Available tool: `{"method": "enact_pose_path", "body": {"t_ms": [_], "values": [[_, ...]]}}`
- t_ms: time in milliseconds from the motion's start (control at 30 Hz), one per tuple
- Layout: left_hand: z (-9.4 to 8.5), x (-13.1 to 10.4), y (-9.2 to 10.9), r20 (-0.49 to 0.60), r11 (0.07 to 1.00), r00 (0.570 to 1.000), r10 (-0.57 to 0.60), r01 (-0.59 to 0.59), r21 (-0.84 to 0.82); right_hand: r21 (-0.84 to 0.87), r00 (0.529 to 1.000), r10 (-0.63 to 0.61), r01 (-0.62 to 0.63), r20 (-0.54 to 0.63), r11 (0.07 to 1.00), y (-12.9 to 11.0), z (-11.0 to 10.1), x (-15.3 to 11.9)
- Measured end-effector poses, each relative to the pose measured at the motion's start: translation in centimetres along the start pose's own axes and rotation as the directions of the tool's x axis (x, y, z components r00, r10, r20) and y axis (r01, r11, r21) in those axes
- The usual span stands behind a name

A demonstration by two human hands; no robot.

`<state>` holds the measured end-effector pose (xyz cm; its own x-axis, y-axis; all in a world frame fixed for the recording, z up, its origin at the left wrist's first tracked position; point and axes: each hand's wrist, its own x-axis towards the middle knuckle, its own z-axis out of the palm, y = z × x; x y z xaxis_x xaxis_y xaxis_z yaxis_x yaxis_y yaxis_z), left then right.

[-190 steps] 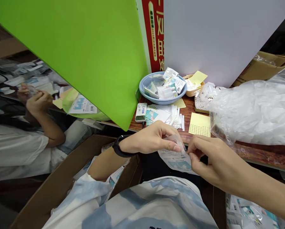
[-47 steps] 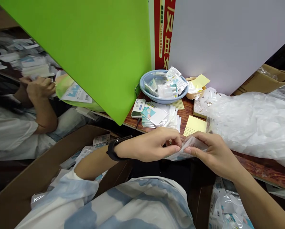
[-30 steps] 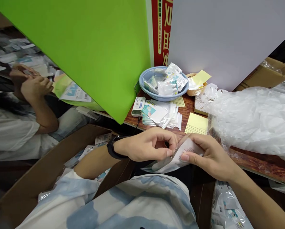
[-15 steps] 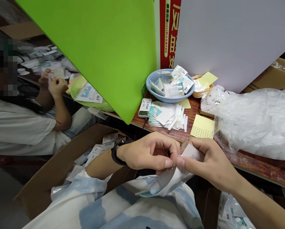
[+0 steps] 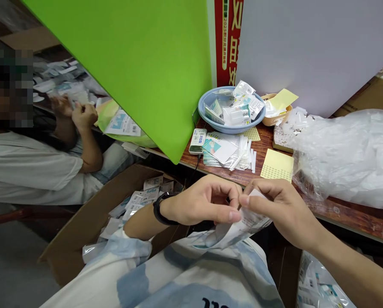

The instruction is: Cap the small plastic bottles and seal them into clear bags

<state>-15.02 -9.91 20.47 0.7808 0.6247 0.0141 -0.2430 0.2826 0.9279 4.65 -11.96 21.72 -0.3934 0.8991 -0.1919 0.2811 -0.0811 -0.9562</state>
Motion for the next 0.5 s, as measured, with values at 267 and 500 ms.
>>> {"method": "enact_pose_path", "body": {"t_ms": [267,500], "values": [[-2.0,-0.1,-3.1,-0.301,0.99,0.949,0.089,-0.117,-0.075,0.059,0.974,0.011,0.002,-0.225,0.998,3.9,-1.6,1.0],[-5.5,0.5,-4.9,-0.588,0.968,0.797,0.139,-0.234,-0.088,0.415,0.997,0.032,-0.059,0.073,0.908,9.0,1.9,4.2]]}}
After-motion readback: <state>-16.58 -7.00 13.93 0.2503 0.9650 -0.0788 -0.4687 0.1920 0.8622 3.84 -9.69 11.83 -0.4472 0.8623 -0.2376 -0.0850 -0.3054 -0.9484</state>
